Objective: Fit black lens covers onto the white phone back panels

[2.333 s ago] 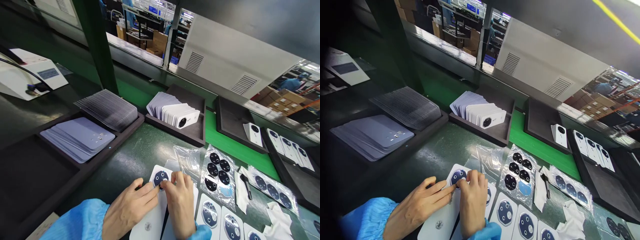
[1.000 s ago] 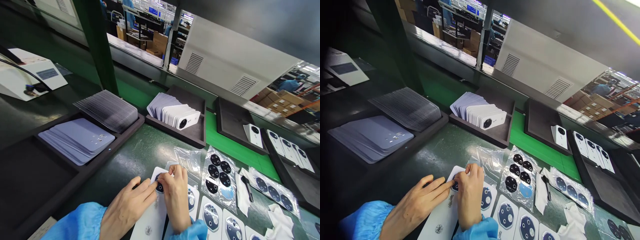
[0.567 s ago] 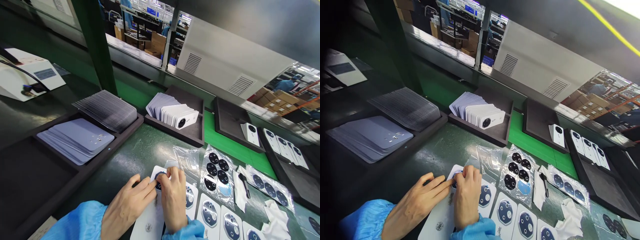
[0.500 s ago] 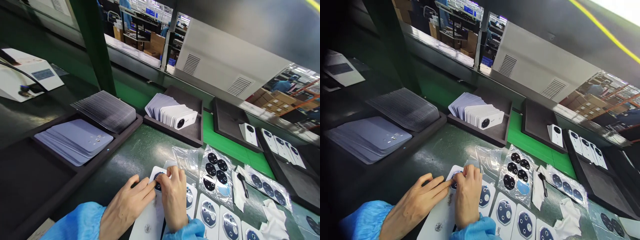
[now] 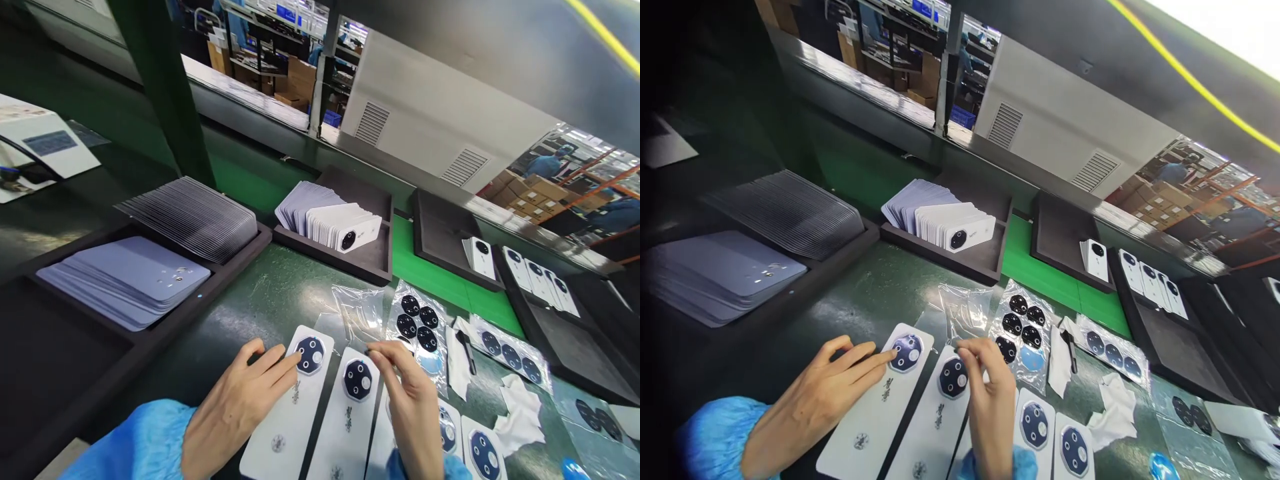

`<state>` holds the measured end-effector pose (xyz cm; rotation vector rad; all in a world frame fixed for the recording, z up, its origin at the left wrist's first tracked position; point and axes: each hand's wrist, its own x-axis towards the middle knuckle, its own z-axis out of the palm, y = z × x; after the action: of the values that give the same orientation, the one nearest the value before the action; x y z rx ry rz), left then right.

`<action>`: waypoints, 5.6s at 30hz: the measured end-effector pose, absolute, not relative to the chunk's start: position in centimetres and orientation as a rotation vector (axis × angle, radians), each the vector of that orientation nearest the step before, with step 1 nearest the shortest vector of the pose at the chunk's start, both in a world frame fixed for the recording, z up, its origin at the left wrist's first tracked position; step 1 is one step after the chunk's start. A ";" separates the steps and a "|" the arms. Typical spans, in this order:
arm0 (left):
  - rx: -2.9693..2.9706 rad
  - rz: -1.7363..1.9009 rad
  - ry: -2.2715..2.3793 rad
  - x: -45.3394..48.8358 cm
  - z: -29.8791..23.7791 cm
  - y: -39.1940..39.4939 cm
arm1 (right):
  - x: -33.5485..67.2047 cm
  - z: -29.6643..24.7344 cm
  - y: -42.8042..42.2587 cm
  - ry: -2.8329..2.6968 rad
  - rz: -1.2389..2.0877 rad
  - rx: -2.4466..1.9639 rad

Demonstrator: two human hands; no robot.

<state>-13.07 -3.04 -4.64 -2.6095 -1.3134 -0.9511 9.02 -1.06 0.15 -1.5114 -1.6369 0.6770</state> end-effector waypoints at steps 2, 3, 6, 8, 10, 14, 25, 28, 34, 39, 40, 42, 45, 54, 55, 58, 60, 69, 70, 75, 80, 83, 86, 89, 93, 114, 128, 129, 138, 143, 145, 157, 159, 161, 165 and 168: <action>-2.624 -0.886 -1.320 -13.1 -4.4 -3.2 | 11.3 0.5 -2.7 -1.537 0.805 -1.580; -2.626 -0.863 -1.321 -12.9 -4.2 -3.3 | 12.1 0.4 -3.5 -1.492 0.848 -1.609; -2.635 -0.948 -1.238 -11.4 -4.3 -3.8 | 13.4 -0.5 -5.2 -1.314 0.895 -1.640; -2.674 -1.059 -1.103 -9.6 -4.6 -4.3 | 13.6 -1.3 -5.8 -1.195 0.947 -1.610; -2.708 -1.097 -0.990 -7.8 -5.0 -4.6 | 13.6 -1.8 -6.0 -1.141 1.049 -1.567; -2.672 -1.015 -0.967 -5.6 -4.9 -4.8 | 13.6 -2.5 -6.2 -1.123 1.118 -1.548; -2.657 -0.911 -0.961 -5.0 -4.5 -4.4 | 14.7 -3.9 -5.8 -1.430 1.032 -1.584; -2.657 -0.886 -0.915 -4.9 -5.0 -4.4 | 13.9 -3.8 -5.2 -1.565 0.949 -1.537; -2.650 -0.863 -0.918 -4.9 -5.1 -4.5 | 11.5 -4.5 -4.5 -1.870 0.266 -1.453; -2.642 -0.827 -0.938 -4.7 -4.6 -4.4 | 10.5 -4.6 -4.0 -1.988 0.071 -1.446; -2.635 -0.833 -0.950 -4.7 -4.5 -4.4 | 10.5 -4.5 -3.9 -1.981 0.083 -1.453; -2.625 -0.854 -0.962 -4.7 -4.3 -4.4 | 10.8 -4.2 -3.8 -1.950 0.113 -1.468; -2.630 -0.838 -0.954 -4.8 -4.1 -4.5 | 11.1 -3.9 -3.9 -1.903 0.080 -1.483; -2.623 -0.815 -0.997 -4.7 -3.9 -4.5 | 10.8 -4.2 -4.1 -1.968 0.007 -1.443; -2.622 -0.816 -0.999 -4.8 -3.9 -4.5 | 10.8 -4.2 -4.1 -1.969 -0.001 -1.441; -2.614 -0.830 -1.010 -4.8 -3.9 -4.4 | 10.8 -4.1 -4.1 -1.984 0.026 -1.436; -2.611 -0.838 -1.013 -4.7 -3.9 -4.5 | 10.7 -4.1 -4.1 -1.975 0.032 -1.456; -2.689 -0.926 -0.996 -5.2 -4.2 -4.2 | 11.7 -3.6 -3.1 -1.802 0.213 -1.484; -2.716 -0.954 -0.996 -5.4 -4.2 -4.1 | 11.9 -3.5 -3.0 -1.774 0.205 -1.491; -2.644 -1.003 -1.110 -5.9 -4.1 -3.4 | 11.7 -4.0 -3.1 -1.761 0.173 -1.496; -2.625 -0.955 -1.096 -5.7 -4.2 -3.3 | 11.4 -4.7 -3.3 -1.773 0.166 -1.502; -2.606 -0.898 -1.064 -5.7 -3.9 -3.3 | 11.3 -4.5 -3.3 -1.797 0.183 -1.507; -2.606 -0.841 -1.040 -5.7 -3.7 -3.4 | 11.0 -4.2 -3.1 -1.828 0.197 -1.511; -2.605 -0.772 -1.010 -5.7 -3.8 -3.5 | 10.4 -4.1 -3.0 -1.864 0.144 -1.505; -2.606 -0.726 -1.003 -5.6 -4.0 -3.6 | 9.7 -4.3 -2.9 -1.971 -0.030 -1.518; -2.598 -0.635 -1.011 -5.4 -3.9 -4.0 | 9.8 -3.9 -2.9 -2.068 -0.130 -1.528; -2.680 -0.676 -1.088 -5.6 -4.7 -4.4 | 15.9 0.2 -4.4 -1.443 0.579 -1.569; -2.687 -0.676 -1.137 -5.5 -4.7 -4.5 | 16.9 0.5 -5.2 -1.390 0.646 -1.588; -2.771 -0.850 -0.837 -0.5 -5.0 -6.5 | 21.4 -1.6 -10.2 -1.257 0.808 -1.623; -2.718 -0.864 -0.790 1.7 -5.6 -6.8 | 20.4 -2.2 -10.4 -1.037 0.828 -1.600; -2.694 -0.877 -0.793 1.9 -5.2 -6.6 | 20.2 -2.3 -10.3 -0.972 0.864 -1.597; -2.667 -0.830 -0.805 2.4 -6.2 -6.7 | 21.4 -4.4 -9.5 -1.250 0.827 -1.605; -2.661 -0.833 -0.814 2.5 -6.4 -6.7 | 21.2 -4.4 -9.2 -1.374 0.797 -1.588; -2.644 -0.856 -0.811 2.6 -6.3 -6.7 | 20.9 -4.3 -8.8 -1.537 0.746 -1.554; -2.639 -0.819 -0.821 2.7 -5.4 -6.7 | 20.1 -3.8 -7.9 -1.691 0.558 -1.581; -2.633 -0.765 -0.815 2.7 -4.7 -6.7 | 19.2 -3.9 -7.7 -1.773 0.337 -1.579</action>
<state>2.69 -6.72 -4.75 -2.6332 -0.8150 -0.7655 19.22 -7.67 -3.92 -1.5793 -1.7728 0.3366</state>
